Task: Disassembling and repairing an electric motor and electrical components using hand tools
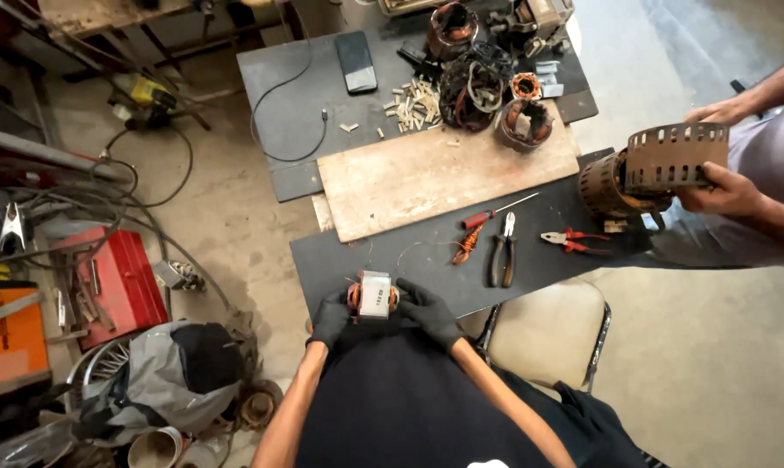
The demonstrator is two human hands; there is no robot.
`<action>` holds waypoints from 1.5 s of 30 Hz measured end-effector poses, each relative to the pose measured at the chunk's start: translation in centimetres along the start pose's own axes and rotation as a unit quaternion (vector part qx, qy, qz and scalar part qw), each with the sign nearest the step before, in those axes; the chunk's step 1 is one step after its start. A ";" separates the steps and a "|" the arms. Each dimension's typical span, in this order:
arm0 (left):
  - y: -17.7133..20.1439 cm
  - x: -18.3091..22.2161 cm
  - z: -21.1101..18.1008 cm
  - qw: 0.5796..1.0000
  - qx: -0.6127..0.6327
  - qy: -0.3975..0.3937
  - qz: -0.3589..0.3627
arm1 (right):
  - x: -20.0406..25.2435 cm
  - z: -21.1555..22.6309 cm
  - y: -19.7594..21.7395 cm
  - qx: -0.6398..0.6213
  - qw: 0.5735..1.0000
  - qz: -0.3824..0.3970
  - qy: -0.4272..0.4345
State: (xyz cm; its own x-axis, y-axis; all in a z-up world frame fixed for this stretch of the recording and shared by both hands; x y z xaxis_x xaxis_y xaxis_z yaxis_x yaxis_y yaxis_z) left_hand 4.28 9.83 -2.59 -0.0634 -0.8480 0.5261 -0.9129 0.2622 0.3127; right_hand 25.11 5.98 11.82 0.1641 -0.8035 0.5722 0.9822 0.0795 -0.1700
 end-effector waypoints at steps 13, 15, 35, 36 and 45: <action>3.9 2.3 -3.2 0.988 0.012 0.144 0.060 | -5.9 -8.2 3.0 -0.026 0.993 -0.116 -0.010; 6.4 4.8 -6.7 0.976 0.112 0.181 0.034 | -8.4 -11.3 3.4 -0.014 0.993 -0.115 -0.015; 1.1 1.1 -0.5 0.999 -0.031 0.014 -0.003 | -1.2 -3.1 1.9 -0.073 0.993 -0.058 -0.077; 0.6 0.5 0.9 0.999 -0.033 0.014 0.001 | -0.1 -2.5 1.5 -0.076 0.992 -0.062 -0.077; 2.7 2.8 -9.0 0.984 -0.095 0.115 0.098 | -3.8 -4.7 3.3 -0.063 0.984 -0.164 0.016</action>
Point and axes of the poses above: each hand's wrist, its own x-axis away from the middle knuckle, its own y-axis out of the back of the hand, z = x × y, the point moved 8 cm from there along -x, towards the middle knuckle, and after that the axes turned 4 degrees about y, right-handed, at the moved point
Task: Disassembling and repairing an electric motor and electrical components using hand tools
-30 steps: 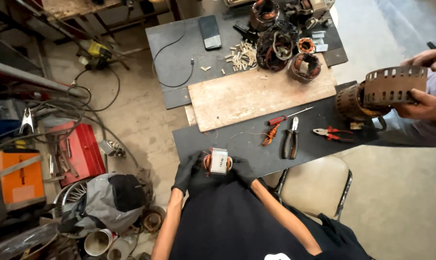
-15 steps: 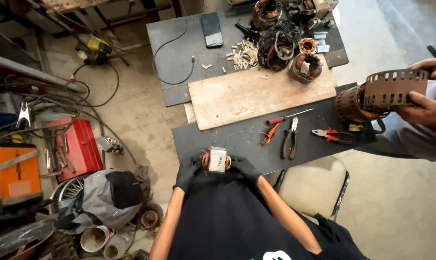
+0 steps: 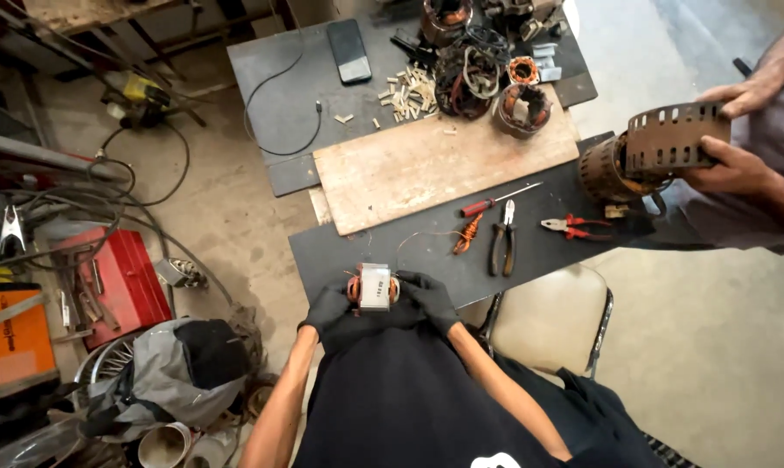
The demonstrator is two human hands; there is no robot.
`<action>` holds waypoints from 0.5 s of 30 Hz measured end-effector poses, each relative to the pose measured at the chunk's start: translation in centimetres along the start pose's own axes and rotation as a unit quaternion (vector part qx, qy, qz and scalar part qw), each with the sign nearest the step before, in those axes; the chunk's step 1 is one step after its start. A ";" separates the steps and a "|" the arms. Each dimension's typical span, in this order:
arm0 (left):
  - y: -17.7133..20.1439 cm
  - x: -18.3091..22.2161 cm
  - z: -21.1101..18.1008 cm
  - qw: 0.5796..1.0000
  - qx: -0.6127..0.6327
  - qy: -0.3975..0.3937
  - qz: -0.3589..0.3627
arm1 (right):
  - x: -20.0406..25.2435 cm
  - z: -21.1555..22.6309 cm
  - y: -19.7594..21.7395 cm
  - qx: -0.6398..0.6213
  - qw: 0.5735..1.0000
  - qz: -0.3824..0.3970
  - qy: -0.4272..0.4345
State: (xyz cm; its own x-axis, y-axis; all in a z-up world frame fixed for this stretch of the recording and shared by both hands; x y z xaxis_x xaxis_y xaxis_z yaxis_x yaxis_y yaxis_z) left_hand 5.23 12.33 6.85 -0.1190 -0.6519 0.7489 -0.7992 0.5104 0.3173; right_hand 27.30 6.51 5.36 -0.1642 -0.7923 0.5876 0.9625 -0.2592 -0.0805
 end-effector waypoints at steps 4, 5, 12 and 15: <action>1.6 2.9 0.4 0.997 0.025 0.072 -0.027 | -2.5 -3.5 -0.5 0.097 0.995 0.039 -0.001; 2.5 2.3 1.4 0.989 0.109 0.072 -0.063 | -3.1 -4.1 -1.5 0.102 0.993 0.052 0.002; 1.0 1.5 2.3 0.947 0.301 -0.114 0.005 | -7.0 -7.2 -0.4 0.115 0.988 0.094 0.050; 1.1 0.6 1.7 0.988 0.098 -0.112 -0.052 | -5.9 -3.9 -1.1 0.088 0.988 0.109 0.071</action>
Point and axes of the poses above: each hand's wrist, its own x-axis away from the middle knuckle, its own y-axis out of the back of the hand, z = x × y, the point moved 8 cm from there along -x, towards the middle knuckle, and after that the axes turned 4 degrees about y, right-handed, at the moved point
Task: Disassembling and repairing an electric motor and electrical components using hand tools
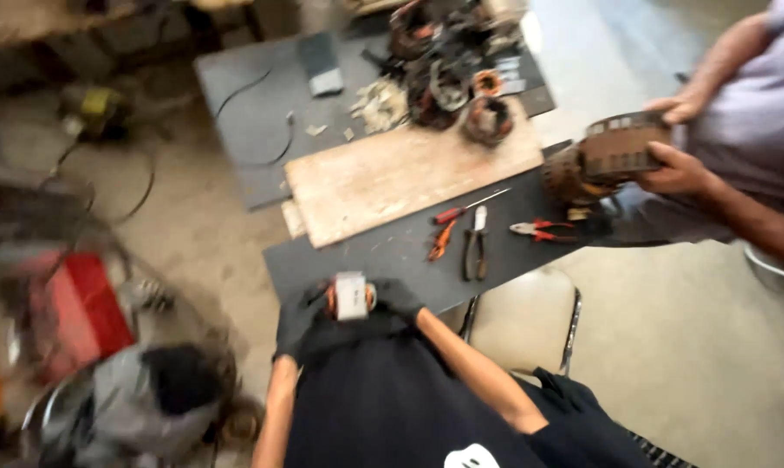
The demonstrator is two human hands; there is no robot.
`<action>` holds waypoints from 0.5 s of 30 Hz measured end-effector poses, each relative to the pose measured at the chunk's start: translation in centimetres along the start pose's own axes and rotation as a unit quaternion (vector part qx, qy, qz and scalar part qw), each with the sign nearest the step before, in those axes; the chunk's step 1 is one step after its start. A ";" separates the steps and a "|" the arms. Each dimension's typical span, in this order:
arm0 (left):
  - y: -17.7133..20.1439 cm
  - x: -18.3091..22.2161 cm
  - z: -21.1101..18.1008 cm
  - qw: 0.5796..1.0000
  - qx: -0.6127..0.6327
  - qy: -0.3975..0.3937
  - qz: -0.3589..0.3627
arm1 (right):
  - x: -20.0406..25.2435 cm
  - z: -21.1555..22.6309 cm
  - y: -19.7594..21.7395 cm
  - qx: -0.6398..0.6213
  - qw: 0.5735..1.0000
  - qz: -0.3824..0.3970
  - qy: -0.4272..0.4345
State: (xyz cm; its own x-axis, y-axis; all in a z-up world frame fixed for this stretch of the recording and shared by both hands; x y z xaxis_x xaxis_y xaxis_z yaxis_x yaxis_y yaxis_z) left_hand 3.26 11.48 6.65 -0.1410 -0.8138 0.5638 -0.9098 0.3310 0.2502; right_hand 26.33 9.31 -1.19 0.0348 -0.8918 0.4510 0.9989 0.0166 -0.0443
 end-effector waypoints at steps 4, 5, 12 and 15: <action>0.7 2.0 0.3 0.990 0.043 0.124 -0.049 | 2.2 2.3 -1.0 0.061 0.998 -0.007 -0.019; 0.9 1.4 2.1 0.981 0.072 0.165 -0.065 | 2.8 4.1 -1.4 0.065 0.998 -0.019 -0.016; 0.4 4.5 -0.7 0.932 0.326 0.138 -0.078 | 6.4 7.9 9.9 0.017 0.993 -0.116 -0.030; 0.2 3.4 -0.9 0.996 0.007 0.069 -0.051 | 7.9 10.9 19.5 0.102 0.961 -0.244 0.084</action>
Point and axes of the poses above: each hand's wrist, its own x-axis away from the middle knuckle, its own y-axis out of the back of the hand, z = x × y, the point moved 8 cm from there along -x, towards the middle knuckle, and after that the axes turned 4 degrees about y, right-handed, at the moved point
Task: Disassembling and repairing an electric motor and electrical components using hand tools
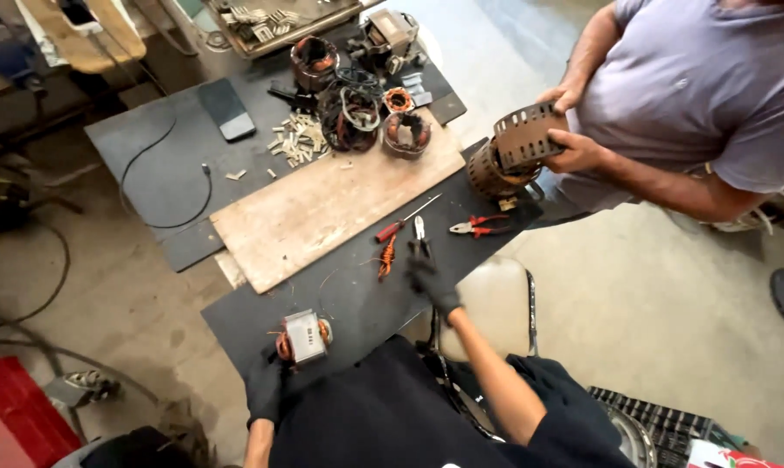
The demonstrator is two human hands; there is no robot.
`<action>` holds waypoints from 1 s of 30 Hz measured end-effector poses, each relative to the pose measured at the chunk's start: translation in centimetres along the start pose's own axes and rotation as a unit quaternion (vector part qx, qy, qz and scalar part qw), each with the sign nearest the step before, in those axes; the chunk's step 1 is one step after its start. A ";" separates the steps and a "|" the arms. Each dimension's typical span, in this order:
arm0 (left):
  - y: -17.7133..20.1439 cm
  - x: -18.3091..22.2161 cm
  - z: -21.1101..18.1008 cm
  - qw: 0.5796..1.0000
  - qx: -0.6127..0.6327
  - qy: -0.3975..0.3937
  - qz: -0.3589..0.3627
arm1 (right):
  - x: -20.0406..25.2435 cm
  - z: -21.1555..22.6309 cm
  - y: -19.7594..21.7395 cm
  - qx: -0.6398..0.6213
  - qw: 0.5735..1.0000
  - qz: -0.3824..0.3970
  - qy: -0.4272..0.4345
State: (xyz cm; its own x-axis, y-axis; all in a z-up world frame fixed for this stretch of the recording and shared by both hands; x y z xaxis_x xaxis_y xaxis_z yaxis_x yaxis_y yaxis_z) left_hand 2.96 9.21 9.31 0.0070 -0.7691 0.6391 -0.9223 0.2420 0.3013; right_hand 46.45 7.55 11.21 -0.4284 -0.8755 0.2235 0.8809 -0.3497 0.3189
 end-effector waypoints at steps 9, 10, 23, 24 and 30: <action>-3.3 -5.1 6.7 0.988 0.125 0.004 0.092 | -2.1 2.4 8.9 -0.076 0.981 -0.140 -0.114; -3.3 -4.2 5.6 0.983 0.156 -0.002 0.098 | -1.9 2.5 7.2 0.011 0.996 -0.057 -0.073; -1.6 -2.7 2.6 0.997 -0.034 0.002 0.065 | -3.5 -1.8 2.4 -0.046 0.985 -0.081 -0.147; -2.8 -5.6 7.7 0.997 -0.038 0.005 0.068 | -3.0 -1.1 2.3 -0.048 0.984 -0.082 -0.152; -2.6 -6.9 7.6 0.993 -0.059 -0.034 0.101 | -0.4 9.3 1.3 0.217 0.967 -0.124 -0.038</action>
State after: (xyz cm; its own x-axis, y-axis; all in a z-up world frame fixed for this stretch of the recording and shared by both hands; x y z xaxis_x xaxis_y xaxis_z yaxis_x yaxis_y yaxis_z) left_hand 2.40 9.35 -1.30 -0.2028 -0.7350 0.6471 -0.8506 0.4596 0.2555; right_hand 45.93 10.58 20.12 -0.6435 -0.7503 0.1517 0.5885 -0.3581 0.7249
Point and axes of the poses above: each hand's wrist, its own x-axis away from the middle knuckle, its own y-axis out of the back of the hand, z = x × y, the point moved 8 cm from there along -x, towards the middle knuckle, and after that the axes turned 4 degrees about y, right-handed, at the moved point
